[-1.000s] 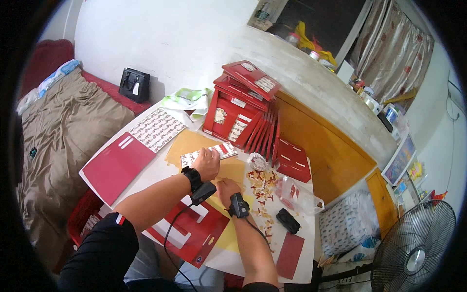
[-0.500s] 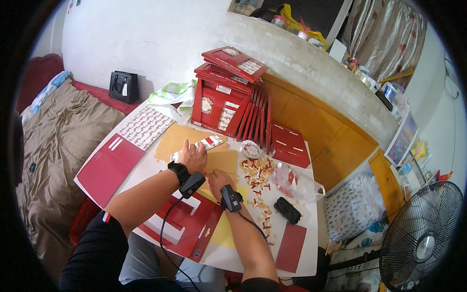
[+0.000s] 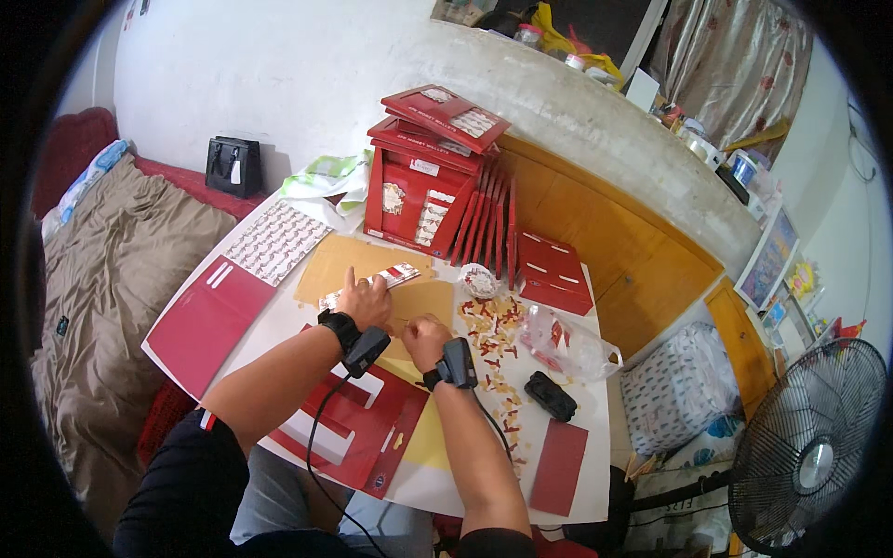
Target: Assembling and organizing patterned money wallets and envelopes.
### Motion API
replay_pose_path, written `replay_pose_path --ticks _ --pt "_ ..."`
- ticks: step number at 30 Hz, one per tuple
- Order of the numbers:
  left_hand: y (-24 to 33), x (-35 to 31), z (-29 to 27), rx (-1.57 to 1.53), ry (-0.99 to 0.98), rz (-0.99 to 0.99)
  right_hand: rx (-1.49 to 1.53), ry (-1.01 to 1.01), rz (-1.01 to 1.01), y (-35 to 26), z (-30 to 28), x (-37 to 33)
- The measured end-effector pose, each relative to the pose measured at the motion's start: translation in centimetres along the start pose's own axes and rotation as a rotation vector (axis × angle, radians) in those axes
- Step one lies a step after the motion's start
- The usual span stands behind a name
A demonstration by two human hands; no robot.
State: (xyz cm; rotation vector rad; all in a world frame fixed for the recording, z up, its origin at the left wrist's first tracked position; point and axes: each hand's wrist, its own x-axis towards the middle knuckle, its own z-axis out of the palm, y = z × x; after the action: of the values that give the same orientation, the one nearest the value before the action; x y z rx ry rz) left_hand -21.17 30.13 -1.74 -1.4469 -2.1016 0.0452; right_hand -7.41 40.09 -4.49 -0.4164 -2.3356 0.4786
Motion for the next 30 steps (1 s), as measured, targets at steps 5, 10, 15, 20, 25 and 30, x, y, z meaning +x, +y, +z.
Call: replay_pose_path --ticks 5,10,15,20,25,30 --pt "-1.0 -0.3 -0.5 -0.015 -0.007 0.022 0.163 0.013 0.37 -1.0 -2.7 -0.2" --pt "-4.8 -1.3 -5.0 -0.115 0.226 -0.029 0.585 0.026 0.477 -4.3 -7.5 -1.5" --pt "-7.0 -8.6 -14.0 -0.842 0.409 0.006 0.588 -0.015 0.344 -11.3 -13.2 -5.1" --pt "-1.7 -19.7 -19.8 -1.664 0.174 -0.194 0.436 0.118 0.054 -18.9 -17.8 -10.9" --pt "3.4 -26.8 -21.8 -2.054 0.059 -0.533 0.325 0.099 -0.088 -25.1 -17.2 -14.8" --pt "4.8 -29.6 -22.6 -2.081 -0.04 -0.483 0.089 0.025 -0.322 -24.5 -15.3 -17.8"
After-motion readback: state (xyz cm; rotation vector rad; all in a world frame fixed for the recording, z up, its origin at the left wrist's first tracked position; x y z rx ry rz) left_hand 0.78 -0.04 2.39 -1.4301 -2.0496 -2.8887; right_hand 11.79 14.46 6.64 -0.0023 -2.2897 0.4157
